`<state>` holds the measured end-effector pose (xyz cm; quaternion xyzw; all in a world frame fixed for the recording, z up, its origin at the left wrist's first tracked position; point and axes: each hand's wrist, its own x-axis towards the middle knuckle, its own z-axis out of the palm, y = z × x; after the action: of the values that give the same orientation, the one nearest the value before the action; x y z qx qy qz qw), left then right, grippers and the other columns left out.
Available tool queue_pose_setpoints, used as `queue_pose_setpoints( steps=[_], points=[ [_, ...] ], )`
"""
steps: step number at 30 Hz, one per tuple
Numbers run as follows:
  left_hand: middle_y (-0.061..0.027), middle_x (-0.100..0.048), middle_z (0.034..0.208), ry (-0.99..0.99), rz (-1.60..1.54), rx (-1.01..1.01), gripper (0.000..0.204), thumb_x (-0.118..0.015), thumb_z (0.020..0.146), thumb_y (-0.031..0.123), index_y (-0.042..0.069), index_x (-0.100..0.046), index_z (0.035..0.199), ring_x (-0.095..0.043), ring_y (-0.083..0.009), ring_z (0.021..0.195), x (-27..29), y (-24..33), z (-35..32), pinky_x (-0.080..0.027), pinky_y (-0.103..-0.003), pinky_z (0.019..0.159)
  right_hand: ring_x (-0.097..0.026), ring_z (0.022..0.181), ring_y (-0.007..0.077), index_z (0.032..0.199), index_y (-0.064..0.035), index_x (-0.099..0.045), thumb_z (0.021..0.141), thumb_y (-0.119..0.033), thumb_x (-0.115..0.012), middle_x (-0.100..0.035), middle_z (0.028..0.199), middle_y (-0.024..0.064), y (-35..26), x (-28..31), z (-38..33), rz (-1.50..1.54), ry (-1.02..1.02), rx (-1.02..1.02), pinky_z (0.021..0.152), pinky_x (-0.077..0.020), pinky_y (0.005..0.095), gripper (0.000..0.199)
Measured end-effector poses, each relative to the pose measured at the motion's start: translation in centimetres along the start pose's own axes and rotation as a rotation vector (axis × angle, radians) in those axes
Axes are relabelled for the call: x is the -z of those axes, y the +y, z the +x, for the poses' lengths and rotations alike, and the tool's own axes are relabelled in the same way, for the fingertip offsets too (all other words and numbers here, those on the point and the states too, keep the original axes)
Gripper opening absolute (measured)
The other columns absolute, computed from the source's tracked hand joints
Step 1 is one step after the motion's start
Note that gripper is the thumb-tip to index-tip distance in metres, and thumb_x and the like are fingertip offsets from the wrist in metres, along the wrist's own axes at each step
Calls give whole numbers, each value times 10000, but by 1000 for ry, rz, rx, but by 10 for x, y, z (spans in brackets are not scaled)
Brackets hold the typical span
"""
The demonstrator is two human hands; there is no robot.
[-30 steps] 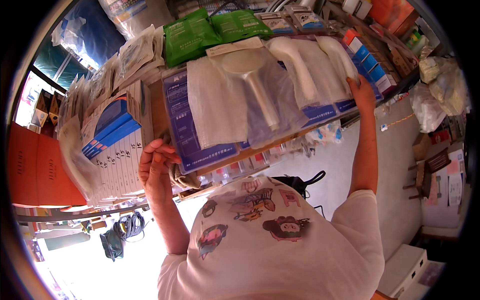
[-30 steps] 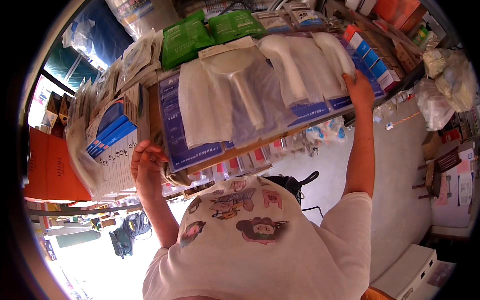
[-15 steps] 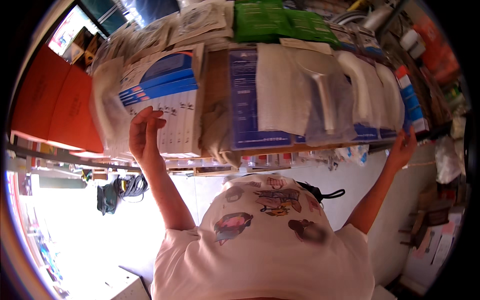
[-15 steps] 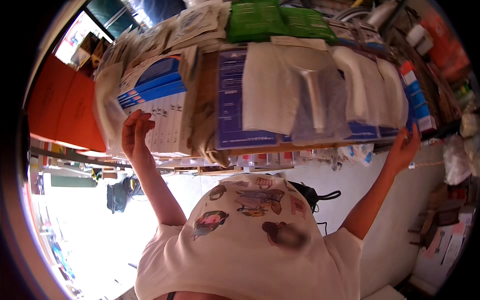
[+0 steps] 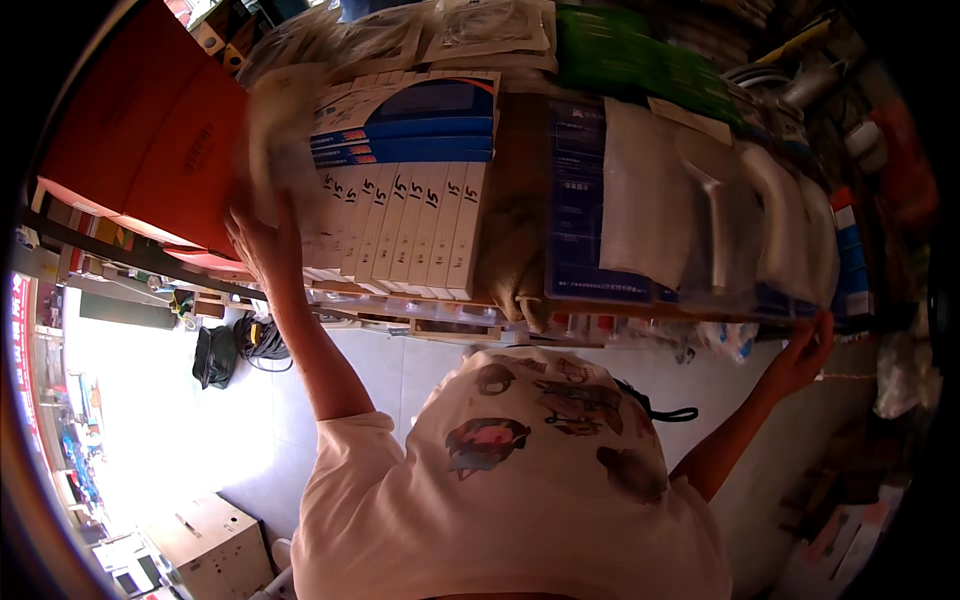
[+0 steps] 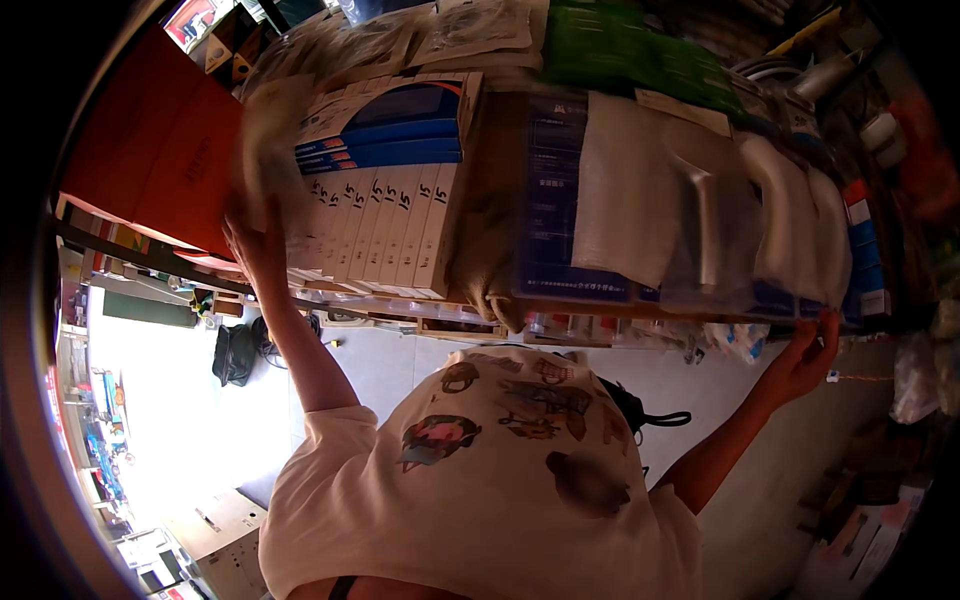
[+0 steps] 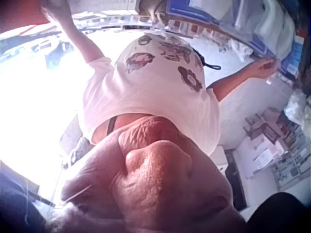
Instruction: The person sorts through various packaged items on a cluttered shelf, including bubble-wrapped goods, metal shower hoses, and boxed shower heads. They pick up items to inspect them, move them aside, and place them back in different positions on the shelf.
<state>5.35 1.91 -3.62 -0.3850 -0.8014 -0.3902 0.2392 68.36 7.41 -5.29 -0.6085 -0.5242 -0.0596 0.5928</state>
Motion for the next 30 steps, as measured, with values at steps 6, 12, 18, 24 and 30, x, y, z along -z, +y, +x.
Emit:
queue_pose_setpoints(
  steps=[6, 12, 18, 24, 30],
  points=[
    [-233, -570, 1191, -127, -48, -4, 639, -594, 846, 457, 10, -478, 1288, -559, -399, 1065, -7, -23, 14, -438, -475, 887, -606, 967, 187, 1308, -38, -491, 969, -213, -506, -575, 1228, 125, -14, -7, -15, 46, -19, 8, 822, -514, 311, 382],
    [-203, -618, 1103, -154, -459, 15, 503, -622, 868, 318, -24, -529, 1225, -609, -294, 986, -20, -36, 28, -474, -377, 848, -605, 950, 191, 1291, -30, -503, 967, -197, -506, -588, 1197, 120, -40, -14, -27, 28, -8, 12, 802, -508, 319, 365],
    [-145, -625, 1075, -49, -639, 175, 460, -686, 840, 237, -41, -550, 1180, -595, -201, 939, -3, -16, 29, -481, -311, 817, -604, 960, 190, 1285, -19, -500, 956, -135, -493, -598, 1166, 120, -79, -25, -33, 155, -28, 48, 796, -509, 304, 349],
    [-89, -618, 987, -318, -1024, 234, 412, -711, 828, 230, -13, -549, 1119, -586, -148, 880, 27, 68, -5, -479, -277, 765, -607, 892, 148, 1222, -12, -548, 920, -95, -528, -615, 1110, 129, -138, -57, -48, 430, -314, -18, 781, -485, 272, 314],
    [-50, -603, 975, -837, -1363, 209, 371, -701, 820, 93, 4, -505, 1122, -564, -99, 878, 23, 151, -69, -473, -248, 772, -604, 944, 181, 1227, -30, -552, 897, -203, -602, -617, 1097, 122, -183, -91, -63, 751, -850, -129, 780, -488, 297, 376]
  ],
)
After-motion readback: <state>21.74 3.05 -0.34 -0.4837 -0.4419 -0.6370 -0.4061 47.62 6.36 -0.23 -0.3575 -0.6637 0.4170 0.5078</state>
